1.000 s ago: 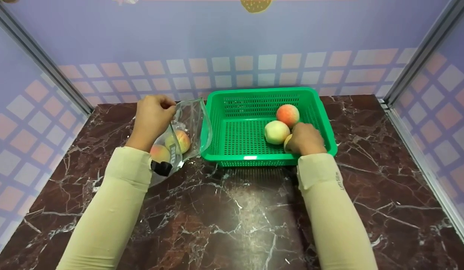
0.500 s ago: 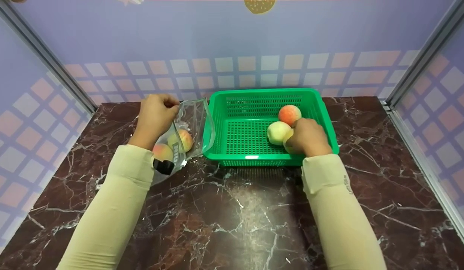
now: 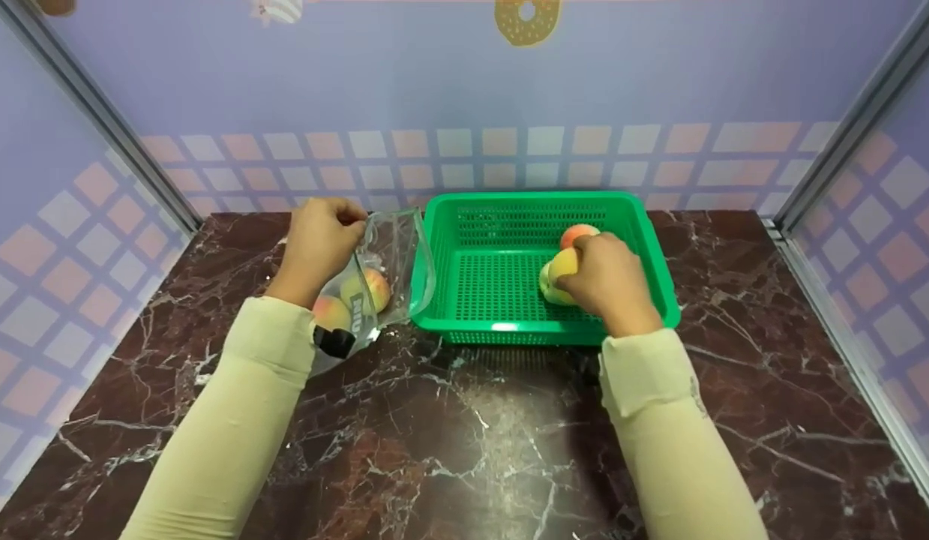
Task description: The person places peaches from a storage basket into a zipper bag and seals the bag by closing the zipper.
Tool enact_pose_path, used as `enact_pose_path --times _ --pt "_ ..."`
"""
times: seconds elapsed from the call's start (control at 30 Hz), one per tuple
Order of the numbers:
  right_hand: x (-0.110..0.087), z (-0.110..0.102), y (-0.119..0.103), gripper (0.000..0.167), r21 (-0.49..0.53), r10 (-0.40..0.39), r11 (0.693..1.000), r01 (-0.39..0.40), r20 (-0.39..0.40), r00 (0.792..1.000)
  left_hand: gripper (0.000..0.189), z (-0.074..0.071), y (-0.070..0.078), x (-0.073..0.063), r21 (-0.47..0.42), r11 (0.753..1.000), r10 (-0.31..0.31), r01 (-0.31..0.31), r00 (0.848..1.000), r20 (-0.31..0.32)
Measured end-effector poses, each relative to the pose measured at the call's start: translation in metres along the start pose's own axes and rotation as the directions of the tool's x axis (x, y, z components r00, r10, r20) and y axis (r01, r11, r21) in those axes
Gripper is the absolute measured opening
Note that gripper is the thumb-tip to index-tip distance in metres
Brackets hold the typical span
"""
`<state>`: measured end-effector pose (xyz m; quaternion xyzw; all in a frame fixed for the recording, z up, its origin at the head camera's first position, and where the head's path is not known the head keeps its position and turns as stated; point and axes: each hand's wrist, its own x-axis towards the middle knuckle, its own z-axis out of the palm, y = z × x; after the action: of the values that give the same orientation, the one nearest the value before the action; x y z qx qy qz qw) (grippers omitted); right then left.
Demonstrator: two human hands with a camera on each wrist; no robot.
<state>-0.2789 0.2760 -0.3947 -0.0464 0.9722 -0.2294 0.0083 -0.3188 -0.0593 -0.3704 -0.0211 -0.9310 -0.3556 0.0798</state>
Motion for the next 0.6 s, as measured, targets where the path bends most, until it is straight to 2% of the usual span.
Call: enact_pose_path --times 0.1,0.23,0.43,0.6 --pt "0.000 0.000 -0.010 0.065 0.022 -0.020 1.000 0.021 -0.048 0.999 0.026 -0.005 0.001 0.003 -0.013 1.000 -0.010 0.010 1.000 0.001" --pt "-0.004 0.008 -0.018 0.062 0.055 -0.038 0.998 0.043 -0.097 0.995 0.027 -0.004 -0.002 0.000 -0.005 0.999 -0.032 0.032 0.999 0.000" --pt "-0.005 0.011 -0.031 0.060 0.079 -0.050 0.994 0.069 -0.225 0.973 0.026 -0.008 0.000 0.002 -0.011 1.000 -0.011 0.011 1.000 -0.015" --pt "-0.007 0.021 -0.037 0.063 0.111 -0.049 0.990 0.082 -0.270 0.962 0.025 -0.008 -0.002 0.000 0.003 1.000 -0.018 0.018 0.999 -0.029"
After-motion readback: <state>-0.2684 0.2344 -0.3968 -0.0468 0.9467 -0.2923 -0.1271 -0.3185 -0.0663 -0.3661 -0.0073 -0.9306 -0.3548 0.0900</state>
